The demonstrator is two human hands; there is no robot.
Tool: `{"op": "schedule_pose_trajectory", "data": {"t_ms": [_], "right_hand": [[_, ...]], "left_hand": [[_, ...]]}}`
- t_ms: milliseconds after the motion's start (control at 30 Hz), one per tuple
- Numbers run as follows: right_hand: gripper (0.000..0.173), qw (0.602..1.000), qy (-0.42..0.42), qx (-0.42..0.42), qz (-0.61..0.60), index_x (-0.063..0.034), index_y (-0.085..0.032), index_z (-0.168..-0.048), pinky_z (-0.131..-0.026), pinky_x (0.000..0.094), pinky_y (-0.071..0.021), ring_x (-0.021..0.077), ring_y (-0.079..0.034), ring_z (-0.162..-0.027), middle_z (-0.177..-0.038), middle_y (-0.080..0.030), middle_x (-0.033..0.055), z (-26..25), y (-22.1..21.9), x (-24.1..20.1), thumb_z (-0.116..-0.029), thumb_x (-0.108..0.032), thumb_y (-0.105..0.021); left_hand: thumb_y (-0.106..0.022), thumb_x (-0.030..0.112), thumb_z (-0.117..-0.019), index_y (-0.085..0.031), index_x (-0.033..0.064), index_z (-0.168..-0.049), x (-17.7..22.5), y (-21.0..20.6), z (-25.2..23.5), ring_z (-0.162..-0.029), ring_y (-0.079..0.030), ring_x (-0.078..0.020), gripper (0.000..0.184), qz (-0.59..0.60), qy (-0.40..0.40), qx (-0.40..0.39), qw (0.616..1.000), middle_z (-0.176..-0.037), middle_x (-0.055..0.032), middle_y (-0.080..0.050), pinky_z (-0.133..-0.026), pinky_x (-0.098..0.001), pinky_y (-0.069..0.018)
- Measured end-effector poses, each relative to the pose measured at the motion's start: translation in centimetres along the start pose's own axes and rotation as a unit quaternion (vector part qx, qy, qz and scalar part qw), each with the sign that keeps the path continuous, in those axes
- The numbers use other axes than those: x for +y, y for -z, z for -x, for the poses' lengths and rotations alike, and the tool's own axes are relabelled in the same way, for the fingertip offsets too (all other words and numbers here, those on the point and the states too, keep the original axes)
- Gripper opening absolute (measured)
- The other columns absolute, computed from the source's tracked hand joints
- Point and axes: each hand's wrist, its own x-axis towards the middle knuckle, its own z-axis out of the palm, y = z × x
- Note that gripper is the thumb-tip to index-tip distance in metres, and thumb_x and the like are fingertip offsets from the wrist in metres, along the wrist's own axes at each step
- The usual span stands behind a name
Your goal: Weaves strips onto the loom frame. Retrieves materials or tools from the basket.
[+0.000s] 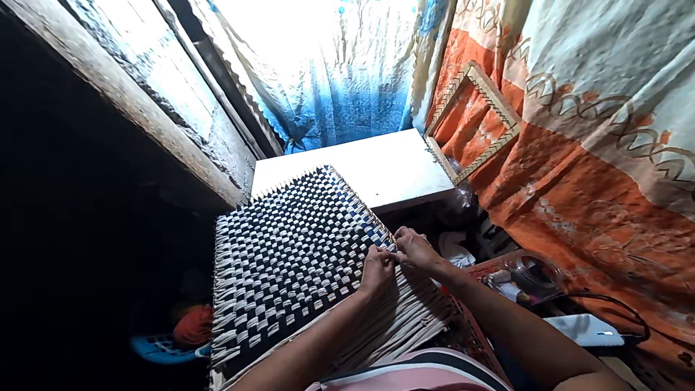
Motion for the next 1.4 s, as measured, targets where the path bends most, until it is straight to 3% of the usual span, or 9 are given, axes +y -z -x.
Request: {"op": "schedule_pose_trajectory", "data": {"t_ms": [233,367,467,667,833,1000,1133,1267,1400], "right_hand": [[0.018,0.996,0.028,0.066,-0.049,0.0002,-0.075,-0.103,-0.110,0.0583,-0.0340,0.0345,-0.048,-0.134,-0.145,-0.054,0.0153,0.3,-1.2,1.3,-0.0952,-0.006,-0.060],[0.017,0.994,0.048,0.095,0.020,-0.0108,-0.079,-0.102,-0.113,0.0642,-0.0256,0.0338,-0.043,-0.141,-0.158,-0.046,0.0063,1.3,-0.6,1.4,-0.0938,-0.011,-0.064],[0.015,0.989,0.044,0.119,0.070,-0.0114,-0.079,-0.101,-0.113,0.0687,-0.0222,0.0366,-0.044,-0.140,-0.156,-0.048,0.0072,1.4,-0.7,1.0,-0.0941,-0.014,-0.066],[0.020,0.993,0.036,0.100,0.050,-0.0137,-0.075,-0.113,-0.111,0.0683,-0.0266,0.0392,-0.047,-0.137,-0.154,-0.049,0.0126,1.5,-0.4,1.6,-0.0948,-0.021,-0.069],[0.021,0.997,0.016,0.080,0.017,-0.0178,-0.074,-0.114,-0.108,0.0653,-0.0313,0.0362,-0.049,-0.133,-0.143,-0.055,0.0146,1.1,-0.4,2.3,-0.0951,-0.026,-0.069],[0.031,0.993,-0.063,0.088,-0.045,-0.0033,-0.071,-0.107,-0.108,0.0603,-0.0350,0.0338,-0.049,-0.133,-0.138,-0.056,0.0168,1.6,-1.3,1.8,-0.0965,-0.031,-0.066],[0.023,0.978,-0.036,0.140,-0.152,-0.0061,-0.075,-0.103,-0.106,0.0541,-0.0414,0.0286,-0.056,-0.125,-0.131,-0.061,0.0148,1.1,-2.7,3.2,-0.0895,-0.024,-0.070],[0.020,0.965,-0.012,0.125,-0.228,-0.0057,-0.076,-0.100,-0.104,0.0464,-0.0471,0.0249,-0.058,-0.123,-0.131,-0.061,0.0150,0.5,-2.6,4.2,-0.0871,-0.021,-0.075],[0.016,0.960,0.015,0.126,-0.250,-0.0067,-0.077,-0.093,-0.105,0.0484,-0.0440,0.0233,-0.056,-0.123,-0.129,-0.062,0.0125,0.2,-2.7,4.6,-0.0856,-0.020,-0.075]], "left_hand": [[-0.059,-0.002,-0.0966,-0.073,-0.0011,-0.109,0.6,-0.8,0.4,-0.112,-0.055,-0.0190,0.019,0.170,0.089,0.028,0.981,-0.127,-0.0175,-0.054,-0.095,-0.0284,-0.0482],[-0.060,-0.006,-0.0920,-0.074,0.0003,-0.103,0.9,-0.9,0.6,-0.108,-0.055,-0.0174,0.019,0.255,0.112,0.044,0.959,-0.121,-0.0142,-0.056,-0.089,-0.0290,-0.0494],[-0.060,-0.008,-0.0914,-0.073,-0.0003,-0.105,1.1,-1.0,0.6,-0.107,-0.056,-0.0181,0.020,0.267,0.126,0.051,0.954,-0.120,-0.0141,-0.057,-0.089,-0.0300,-0.0494],[-0.058,-0.011,-0.0901,-0.072,-0.0004,-0.110,1.1,-1.5,0.8,-0.113,-0.054,-0.0201,0.027,0.275,0.130,0.072,0.950,-0.126,-0.0170,-0.053,-0.093,-0.0305,-0.0492],[-0.059,-0.010,-0.0909,-0.072,0.0008,-0.112,1.1,-1.5,0.7,-0.111,-0.054,-0.0190,0.027,0.287,0.139,0.080,0.944,-0.125,-0.0152,-0.054,-0.091,-0.0302,-0.0495],[-0.060,-0.010,-0.0908,-0.070,0.0006,-0.117,0.9,-1.4,0.8,-0.114,-0.053,-0.0195,0.030,0.291,0.134,0.075,0.944,-0.126,-0.0153,-0.053,-0.094,-0.0305,-0.0482],[-0.061,-0.007,-0.0926,-0.071,0.0011,-0.117,0.5,-1.7,0.9,-0.114,-0.053,-0.0195,0.028,0.286,0.121,0.079,0.947,-0.126,-0.0158,-0.052,-0.094,-0.0298,-0.0482],[-0.058,-0.003,-0.0970,-0.071,0.0009,-0.117,0.3,-1.9,1.2,-0.114,-0.052,-0.0181,0.024,0.274,0.099,0.087,0.953,-0.126,-0.0152,-0.052,-0.095,-0.0283,-0.0467],[-0.054,-0.003,-0.0991,-0.071,0.0004,-0.121,0.0,-1.7,1.4,-0.117,-0.051,-0.0171,0.028,0.260,0.080,0.073,0.960,-0.131,-0.0164,-0.050,-0.097,-0.0263,-0.0461]]}}
